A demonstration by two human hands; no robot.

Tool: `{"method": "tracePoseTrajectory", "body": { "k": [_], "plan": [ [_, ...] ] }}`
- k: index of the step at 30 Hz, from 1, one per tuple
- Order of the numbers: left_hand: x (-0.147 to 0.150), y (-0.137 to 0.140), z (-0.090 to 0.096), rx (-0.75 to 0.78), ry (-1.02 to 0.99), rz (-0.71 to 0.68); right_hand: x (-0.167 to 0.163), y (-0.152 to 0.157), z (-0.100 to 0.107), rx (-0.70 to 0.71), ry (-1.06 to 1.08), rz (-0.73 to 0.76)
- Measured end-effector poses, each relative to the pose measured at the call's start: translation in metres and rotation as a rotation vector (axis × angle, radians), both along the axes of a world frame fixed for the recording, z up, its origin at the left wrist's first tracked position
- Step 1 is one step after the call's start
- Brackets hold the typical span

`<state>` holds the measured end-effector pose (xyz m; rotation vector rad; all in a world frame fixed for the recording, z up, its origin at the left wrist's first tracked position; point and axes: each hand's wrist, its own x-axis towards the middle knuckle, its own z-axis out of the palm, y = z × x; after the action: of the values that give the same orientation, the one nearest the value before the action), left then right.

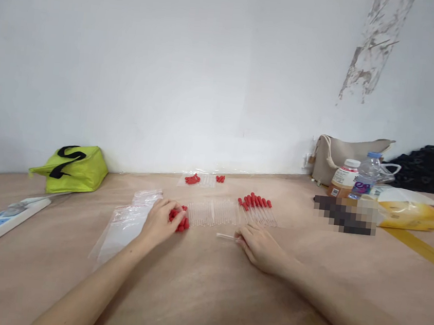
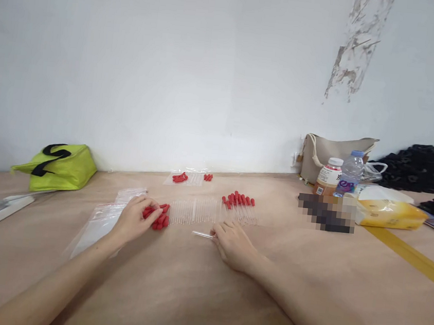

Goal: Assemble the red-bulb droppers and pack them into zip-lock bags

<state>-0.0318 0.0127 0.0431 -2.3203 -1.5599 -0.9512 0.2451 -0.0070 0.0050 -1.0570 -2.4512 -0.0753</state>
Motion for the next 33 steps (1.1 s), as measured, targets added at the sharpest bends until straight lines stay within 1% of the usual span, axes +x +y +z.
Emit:
{"method": "tracePoseTrajectory", "body": {
  "k": [3, 9, 13, 15, 17, 18, 20, 22, 24, 26, 30, 33],
  "plan": [
    [-0.01, 0.006, 0.002, 0.003, 0.122, 0.069, 0.004, -0.002, -0.011, 0.017, 0.056, 0.071],
    [-0.006, 0.003, -0.012, 0.01, 0.272, 0.081, 0.002, 0.002, -0.016, -0.018, 0.115, 0.039],
    [-0.004, 0.003, -0.01, 0.038, 0.265, 0.088, 0.002, 0.003, -0.017, -0.028, 0.158, 0.04],
    [0.002, -0.001, -0.008, 0.058, 0.203, 0.035, 0.002, 0.003, -0.016, -0.034, 0.169, 0.036],
    [0.012, -0.009, -0.01, 0.051, 0.103, -0.082, 0.002, 0.003, -0.015, -0.046, 0.18, 0.022],
    [0.018, -0.015, -0.012, 0.023, 0.048, -0.155, 0.002, 0.003, -0.015, -0.057, 0.19, 0.014],
    [0.03, -0.025, -0.02, -0.097, -0.029, -0.28, 0.001, 0.004, -0.015, -0.089, 0.21, 0.009],
    [0.039, -0.032, -0.03, -0.232, -0.071, -0.356, -0.001, 0.005, -0.016, -0.135, 0.229, 0.011],
    [0.043, -0.035, -0.038, -0.304, -0.115, -0.365, -0.002, 0.006, -0.017, -0.175, 0.246, 0.011],
    [0.045, -0.036, -0.041, -0.316, -0.125, -0.37, -0.004, 0.007, -0.02, -0.194, 0.255, -0.005],
    [0.049, -0.035, -0.038, -0.297, -0.068, -0.424, -0.005, 0.008, -0.026, -0.181, 0.249, -0.012],
    [0.053, -0.035, -0.036, -0.312, -0.085, -0.405, -0.005, 0.009, -0.03, -0.157, 0.26, 0.001]
  ]
}}
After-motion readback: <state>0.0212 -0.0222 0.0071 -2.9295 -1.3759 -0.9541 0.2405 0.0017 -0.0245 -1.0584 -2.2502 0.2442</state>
